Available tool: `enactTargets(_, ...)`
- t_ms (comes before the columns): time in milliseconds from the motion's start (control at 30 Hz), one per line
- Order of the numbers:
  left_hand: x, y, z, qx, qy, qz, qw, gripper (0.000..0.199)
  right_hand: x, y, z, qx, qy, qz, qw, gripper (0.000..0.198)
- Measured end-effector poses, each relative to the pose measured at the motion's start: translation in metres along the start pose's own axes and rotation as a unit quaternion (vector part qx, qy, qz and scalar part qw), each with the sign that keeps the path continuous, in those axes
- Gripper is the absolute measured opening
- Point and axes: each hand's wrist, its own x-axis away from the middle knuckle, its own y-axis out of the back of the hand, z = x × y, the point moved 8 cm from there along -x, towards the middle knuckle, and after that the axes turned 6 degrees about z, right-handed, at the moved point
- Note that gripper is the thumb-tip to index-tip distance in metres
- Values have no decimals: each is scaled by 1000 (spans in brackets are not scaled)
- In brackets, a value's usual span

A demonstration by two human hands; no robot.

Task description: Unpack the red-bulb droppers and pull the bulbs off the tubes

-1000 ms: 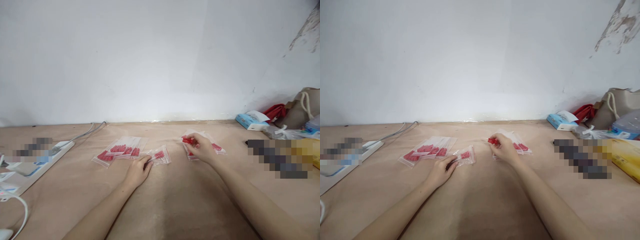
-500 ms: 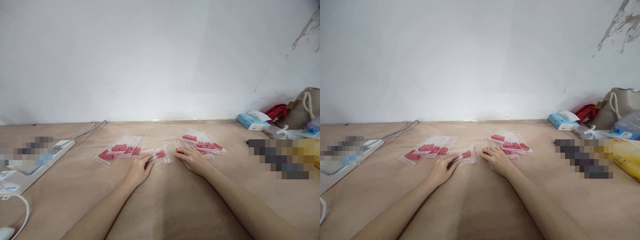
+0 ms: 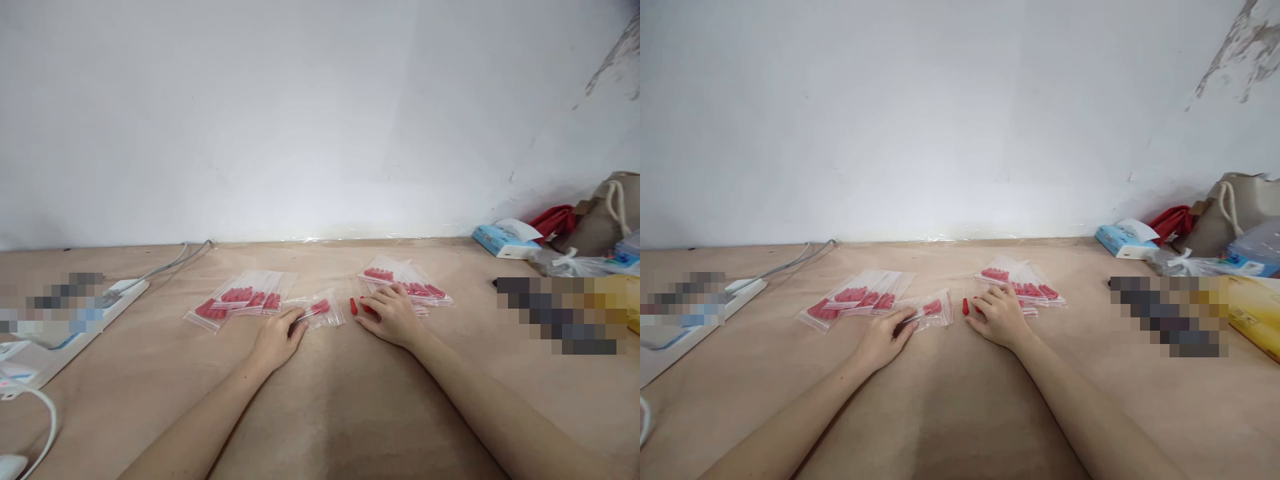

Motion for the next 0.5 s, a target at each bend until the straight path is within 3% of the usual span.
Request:
enactTargets(200, -1, 1, -1, 14, -3, 6, 1000, 27, -3, 6, 0, -58, -59, -16, 996, 15)
enactTargets(367, 1, -1, -11, 70, -61, 37, 995, 32, -6, -1, 7, -100, -79, 36, 991, 14)
enactTargets(500, 4, -2, -22, 93, -117, 67, 987, 35, -8, -7, 22, -92, -46, 86, 991, 13)
